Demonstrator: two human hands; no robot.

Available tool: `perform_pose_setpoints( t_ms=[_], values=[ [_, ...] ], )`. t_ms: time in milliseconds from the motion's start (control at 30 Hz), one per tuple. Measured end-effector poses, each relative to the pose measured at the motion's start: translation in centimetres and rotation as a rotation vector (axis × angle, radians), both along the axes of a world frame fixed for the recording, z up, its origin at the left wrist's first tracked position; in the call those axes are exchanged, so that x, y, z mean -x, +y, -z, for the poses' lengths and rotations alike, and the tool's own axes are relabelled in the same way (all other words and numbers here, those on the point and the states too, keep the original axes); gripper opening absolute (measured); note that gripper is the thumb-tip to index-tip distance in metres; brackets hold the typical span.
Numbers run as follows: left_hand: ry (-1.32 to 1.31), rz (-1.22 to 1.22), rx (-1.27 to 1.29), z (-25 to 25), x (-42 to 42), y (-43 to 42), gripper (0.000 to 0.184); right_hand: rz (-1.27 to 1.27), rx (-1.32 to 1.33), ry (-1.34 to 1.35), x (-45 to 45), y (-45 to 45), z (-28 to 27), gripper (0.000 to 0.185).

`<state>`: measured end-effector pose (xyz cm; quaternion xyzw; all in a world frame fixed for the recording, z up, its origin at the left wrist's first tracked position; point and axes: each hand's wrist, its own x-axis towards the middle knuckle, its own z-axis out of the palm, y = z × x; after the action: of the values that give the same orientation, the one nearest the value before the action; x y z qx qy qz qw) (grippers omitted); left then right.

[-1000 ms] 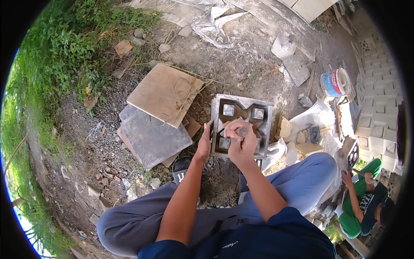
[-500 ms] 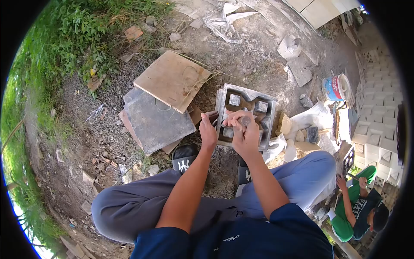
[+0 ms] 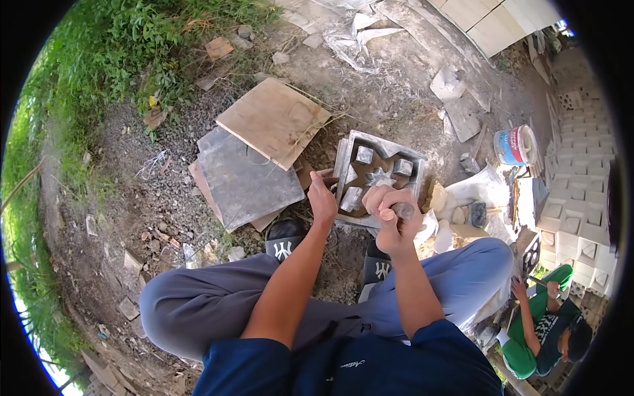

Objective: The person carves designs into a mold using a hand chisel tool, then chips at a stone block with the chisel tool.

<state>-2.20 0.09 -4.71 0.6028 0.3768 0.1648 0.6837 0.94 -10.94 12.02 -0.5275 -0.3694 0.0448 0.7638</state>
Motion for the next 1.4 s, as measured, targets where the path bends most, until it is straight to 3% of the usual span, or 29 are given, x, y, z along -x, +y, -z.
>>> perform_pose_setpoints(
  t_ms=[267, 367, 467, 600, 667, 733, 800, 867, 933, 1000, 1100, 1200, 1267, 1400],
  values=[
    [0.042, -0.002, -0.035, 0.5, 0.0, 0.1, 0.085, -0.063, 0.037, 0.037, 0.4, 0.5, 0.5, 0.03],
    [0.038, -0.007, -0.004, -0.3, 0.2, -0.3, 0.086, -0.055, 0.231, 0.1, 0.7, 0.8, 1.1, 0.034],
    [0.076, -0.013, -0.004, 0.2, 0.5, 0.1, 0.087, -0.114, 0.086, -0.006, 1.2, 1.0, 0.4, 0.035],
    [0.04, -0.016, -0.073, -1.4, 0.1, -0.1, 0.087, -0.083, 0.285, 0.021, 0.5, 1.5, 3.6, 0.037],
    [0.049, -0.046, 0.053, -1.7, -0.1, 0.0, 0.07, -0.06, 0.286, 0.102, 0.6, 1.9, 1.0, 0.039],
    [0.04, -0.061, 0.059, -0.3, 0.3, -0.2, 0.071, -0.064, 0.089, 0.013, 0.8, 1.3, 0.5, 0.04],
    [0.056, -0.021, -0.095, 0.5, 0.3, 0.1, 0.072, -0.065, 0.093, 0.02, 0.4, 0.9, 2.4, 0.041],
    [0.008, -0.052, -0.036, -1.4, -0.2, -0.2, 0.073, -0.097, 0.304, 0.014, -0.3, 1.2, 3.6, 0.042],
    [0.054, -0.071, 0.099, -0.8, -0.2, 0.0, 0.074, -0.078, 0.307, 0.045, -0.1, 1.7, 1.4, 0.043],
    [0.077, -0.062, 0.051, 0.3, 0.3, 0.3, 0.074, -0.082, 0.07, -0.02, 0.4, 1.1, 1.3, 0.043],
    [0.064, -0.021, -0.063, 0.2, 0.3, 0.2, 0.074, -0.075, 0.216, -0.007, -0.3, 1.1, 4.0, 0.041],
    [0.012, -0.077, 0.017, -0.6, -0.2, -0.3, 0.075, -0.023, 0.319, -0.024, -1.0, 1.0, 3.5, 0.035],
    [0.007, -0.074, -0.003, -0.7, -0.3, -0.2, 0.075, 0.041, 0.409, 0.264, -1.1, 0.3, 1.6, 0.03],
    [0.041, -0.028, -0.095, -0.1, 0.0, 0.0, 0.075, 0.1, 0.256, 0.237, -0.7, 0.5, 1.8, 0.024]
  ],
)
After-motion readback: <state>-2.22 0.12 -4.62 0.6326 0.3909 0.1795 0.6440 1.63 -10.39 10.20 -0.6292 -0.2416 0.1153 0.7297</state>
